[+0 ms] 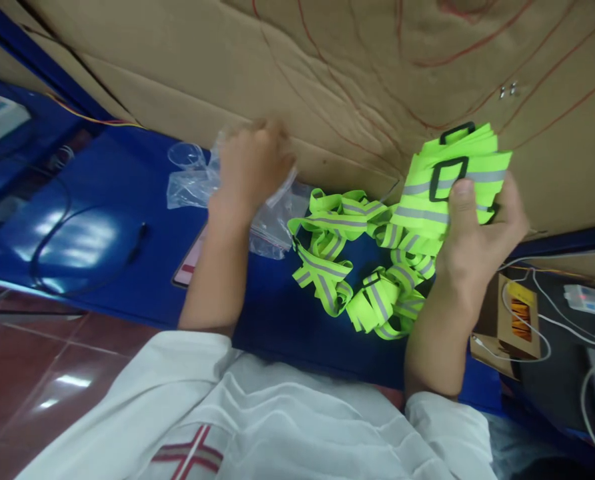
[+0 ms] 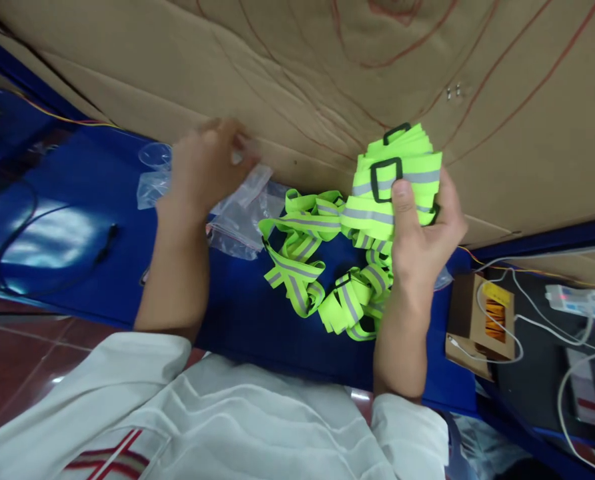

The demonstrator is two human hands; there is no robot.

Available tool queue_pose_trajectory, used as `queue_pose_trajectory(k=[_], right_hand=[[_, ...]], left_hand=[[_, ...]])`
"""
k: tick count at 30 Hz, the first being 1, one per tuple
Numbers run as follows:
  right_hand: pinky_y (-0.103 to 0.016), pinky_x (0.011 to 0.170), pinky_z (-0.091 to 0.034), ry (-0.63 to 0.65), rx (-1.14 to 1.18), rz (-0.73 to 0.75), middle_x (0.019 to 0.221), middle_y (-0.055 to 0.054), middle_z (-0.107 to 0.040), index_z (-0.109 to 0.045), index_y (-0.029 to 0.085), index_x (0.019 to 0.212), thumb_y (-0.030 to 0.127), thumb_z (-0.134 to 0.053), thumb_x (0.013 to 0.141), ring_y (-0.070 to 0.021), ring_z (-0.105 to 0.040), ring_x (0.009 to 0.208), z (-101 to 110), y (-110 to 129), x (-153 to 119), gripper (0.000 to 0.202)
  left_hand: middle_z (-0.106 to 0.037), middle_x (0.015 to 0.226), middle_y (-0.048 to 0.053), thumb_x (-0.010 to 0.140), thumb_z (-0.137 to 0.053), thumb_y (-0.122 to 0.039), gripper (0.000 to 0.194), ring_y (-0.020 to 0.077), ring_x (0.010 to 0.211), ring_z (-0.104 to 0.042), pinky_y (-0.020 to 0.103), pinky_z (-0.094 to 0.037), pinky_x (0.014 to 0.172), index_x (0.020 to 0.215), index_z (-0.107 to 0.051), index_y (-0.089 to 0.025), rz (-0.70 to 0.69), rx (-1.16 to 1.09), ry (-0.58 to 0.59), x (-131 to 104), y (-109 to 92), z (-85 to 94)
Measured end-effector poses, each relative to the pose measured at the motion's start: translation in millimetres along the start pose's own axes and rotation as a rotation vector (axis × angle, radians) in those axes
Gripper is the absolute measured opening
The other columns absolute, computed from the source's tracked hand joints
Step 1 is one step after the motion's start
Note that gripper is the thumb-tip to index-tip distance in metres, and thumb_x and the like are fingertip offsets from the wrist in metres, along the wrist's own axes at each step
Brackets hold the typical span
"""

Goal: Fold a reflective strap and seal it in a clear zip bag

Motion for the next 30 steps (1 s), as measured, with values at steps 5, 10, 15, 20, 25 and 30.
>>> queue_pose_trajectory(k=[5, 10, 15, 20, 25, 30], right_hand=[[-0.05, 0.102, -0.058, 0.137, 0.028, -0.085, 0.117, -0.002, -0.077, -0.074, 0.037, 0.123, 0.055, -0.07, 0.093, -0.0327, -0.071, 0.111, -13.7, -14.4, -1.9, 0.035], [-0.05, 0.097, -0.061, 0.156, 0.04, -0.091, 0.112, -0.005, -0.079, -0.073, 0.024, 0.122, 0.053, -0.073, 0.091, -0.0274, -0.075, 0.102, -28.9, -19.1, -6.4, 0.042], [-0.049, 0.102, -0.06, 0.273, 0.08, -0.095, 0.113, -0.002, -0.079, -0.073, 0.028, 0.121, 0.051, -0.074, 0.091, -0.0259, -0.075, 0.105, -39.9, -18.9, -9.0, 0.038], [-0.048, 0.107, -0.058, 0.475, 0.106, -0.113, 0.119, 0.0, -0.078, -0.074, 0.029, 0.119, 0.046, -0.075, 0.092, -0.025, -0.073, 0.113, -52.4, -13.4, -14.7, 0.032], [-0.047, 0.105, -0.059, 0.555, 0.095, -0.145, 0.113, -0.001, -0.079, -0.075, 0.027, 0.113, 0.047, -0.076, 0.09, -0.0247, -0.074, 0.107, -48.8, -7.6, -15.0, 0.031], [-0.048, 0.116, -0.05, 0.577, 0.034, -0.145, 0.13, -0.001, -0.075, -0.071, 0.028, 0.125, 0.048, -0.081, 0.086, -0.0258, -0.068, 0.126, -39.1, -10.2, -11.2, 0.044]], left_hand=[[-0.065, 0.134, 0.006, 0.086, -0.072, -0.058, 0.04, 0.036, 0.135, -0.045, 0.067, -0.018, 0.123, 0.102, -0.067, -0.021, 0.163, 0.278, 0.038, 2.9, 23.3, -26.6], [-0.052, 0.151, 0.017, 0.093, -0.058, -0.049, 0.043, 0.042, 0.144, -0.036, 0.066, -0.015, 0.12, 0.118, -0.065, -0.014, 0.213, 0.362, 0.016, 5.4, 18.8, -53.0], [-0.071, 0.113, 0.003, 0.097, -0.051, -0.045, 0.034, 0.0258, 0.12, -0.055, 0.06, -0.024, 0.119, 0.105, -0.068, -0.018, 0.239, 0.255, -0.038, 9.8, 24.0, -45.4], [-0.072, 0.089, 0.002, 0.089, -0.063, -0.035, 0.016, 0.0195, 0.085, -0.061, 0.043, -0.052, 0.09, 0.094, -0.071, -0.022, -0.065, -0.083, 0.096, 2.2, -31.6, -40.2], [-0.072, 0.085, 0.001, 0.089, -0.069, -0.04, 0.015, 0.0209, 0.083, -0.061, 0.048, -0.05, 0.095, 0.089, -0.071, -0.025, -0.181, -0.39, 0.048, -9.1, -63.0, -28.7], [-0.073, 0.086, 0.001, 0.093, -0.067, -0.04, 0.015, 0.0216, 0.084, -0.064, 0.042, -0.052, 0.088, 0.092, -0.072, -0.026, -0.285, -0.443, 0.045, -23.6, -81.9, -17.4]])
Point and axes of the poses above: each hand's wrist, its own x-axis towards the middle knuckle, its own z-axis out of the back of the hand, y = z × x, the point moved 6 cm from there along x, towards the middle knuckle
